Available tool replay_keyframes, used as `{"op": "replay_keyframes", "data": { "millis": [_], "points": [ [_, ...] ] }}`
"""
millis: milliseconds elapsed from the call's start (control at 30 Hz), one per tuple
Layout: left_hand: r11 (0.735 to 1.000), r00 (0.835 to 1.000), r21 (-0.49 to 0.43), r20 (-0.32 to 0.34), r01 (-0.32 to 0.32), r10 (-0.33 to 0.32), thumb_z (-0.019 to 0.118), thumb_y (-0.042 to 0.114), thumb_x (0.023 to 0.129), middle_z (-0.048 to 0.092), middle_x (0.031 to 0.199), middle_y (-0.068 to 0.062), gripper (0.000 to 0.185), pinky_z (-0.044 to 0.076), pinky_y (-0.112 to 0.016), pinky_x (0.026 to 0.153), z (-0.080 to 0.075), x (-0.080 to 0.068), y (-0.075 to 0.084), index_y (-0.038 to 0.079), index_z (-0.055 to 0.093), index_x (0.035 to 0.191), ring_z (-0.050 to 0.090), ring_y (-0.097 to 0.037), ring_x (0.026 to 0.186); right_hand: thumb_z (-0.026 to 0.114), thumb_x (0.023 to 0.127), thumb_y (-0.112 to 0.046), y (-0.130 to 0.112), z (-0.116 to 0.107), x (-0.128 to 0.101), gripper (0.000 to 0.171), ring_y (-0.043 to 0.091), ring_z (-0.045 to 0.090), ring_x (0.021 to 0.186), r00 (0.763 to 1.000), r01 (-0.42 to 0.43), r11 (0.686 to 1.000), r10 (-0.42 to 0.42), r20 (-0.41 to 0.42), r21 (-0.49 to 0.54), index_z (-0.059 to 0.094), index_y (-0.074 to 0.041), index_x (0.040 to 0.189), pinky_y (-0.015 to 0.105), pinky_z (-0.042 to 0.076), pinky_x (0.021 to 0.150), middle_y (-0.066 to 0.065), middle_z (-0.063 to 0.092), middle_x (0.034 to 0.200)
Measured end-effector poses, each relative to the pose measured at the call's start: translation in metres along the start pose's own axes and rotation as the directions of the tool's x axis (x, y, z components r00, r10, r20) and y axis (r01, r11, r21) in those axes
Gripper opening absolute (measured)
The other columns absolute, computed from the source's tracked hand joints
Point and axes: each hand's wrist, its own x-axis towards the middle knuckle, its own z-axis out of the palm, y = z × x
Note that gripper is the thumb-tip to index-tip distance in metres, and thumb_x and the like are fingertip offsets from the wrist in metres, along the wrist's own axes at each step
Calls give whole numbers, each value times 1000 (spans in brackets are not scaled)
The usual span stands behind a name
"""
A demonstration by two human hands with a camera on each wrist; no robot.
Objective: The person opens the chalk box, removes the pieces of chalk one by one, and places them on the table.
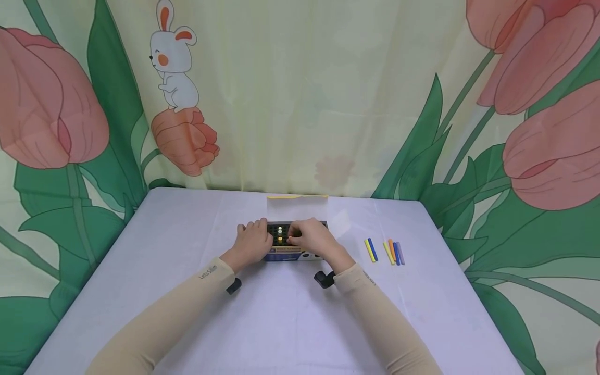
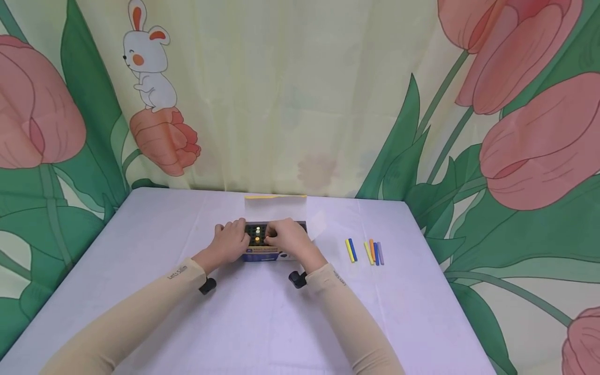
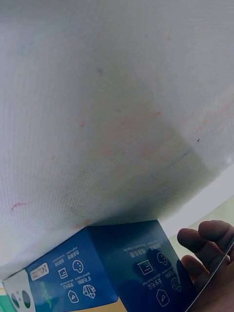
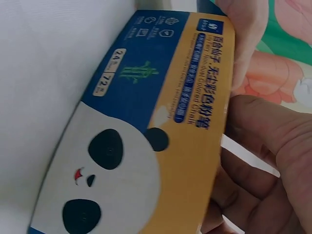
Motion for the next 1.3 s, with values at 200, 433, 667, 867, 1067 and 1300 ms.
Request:
{"op": "replay_keyframes", "data": {
  "millis": [200, 433, 667, 867, 1067, 1300],
  "points": [
    [1000, 1000, -5, 5, 4, -4, 35, 27, 103, 59, 104, -13, 40, 32, -62, 105, 1, 1, 0, -1, 50, 126, 52, -30, 96, 74, 96, -25, -1, -4, -1, 7, 10, 59, 72, 1000, 21, 1000, -21, 10, -8, 71, -20, 92, 30, 50, 71, -7, 73, 85],
    [1000, 1000, -5, 3, 4, -4, 34, 26, 103, 60, 105, -13, 40, 32, -63, 106, 2, 1, -1, -1, 51, 127, 52, -30, 96, 74, 96, -28, -1, -6, -1, 9, 13, 70, 86, 1000, 29, 999, -29, -1, -22, 70, -20, 96, 35, 55, 80, -4, 77, 93],
    [1000, 1000, 6, 6, 14, -14, 34, 27, 103, 60, 109, -14, 42, 31, -62, 106, 1, 1, -1, -1, 51, 129, 52, -31, 98, 75, 96, -27, -3, -9, 2, 9, 12, 69, 84, 1000, 25, 1000, -25, -4, -12, 70, -20, 95, 35, 55, 80, -4, 77, 91],
    [1000, 1000, 16, 9, 20, -20, 34, 28, 102, 61, 108, -14, 42, 32, -62, 106, 1, 0, -1, -1, 51, 129, 52, -30, 97, 75, 95, -27, -4, -11, 1, 7, 7, 65, 77, 999, 34, 999, -34, 4, 7, 71, -21, 94, 33, 53, 75, -10, 76, 83],
    [1000, 1000, 11, -2, 10, -10, 35, 27, 102, 60, 105, -13, 41, 33, -60, 103, 2, 1, -1, 0, 52, 127, 52, -29, 94, 75, 96, -26, -7, -14, -2, 6, 5, 68, 77, 999, 45, 998, -44, -25, 43, 71, -21, 94, 33, 53, 76, -9, 77, 82],
    [1000, 1000, 13, 1, 17, -17, 35, 27, 102, 60, 104, -12, 40, 33, -60, 102, 0, 1, 0, 0, 52, 126, 52, -29, 94, 75, 96, -28, -9, -17, -2, 7, 8, 72, 80, 994, 58, 998, -57, -98, 9, 72, -23, 93, 29, 54, 73, -8, 78, 83]
  ]
}}
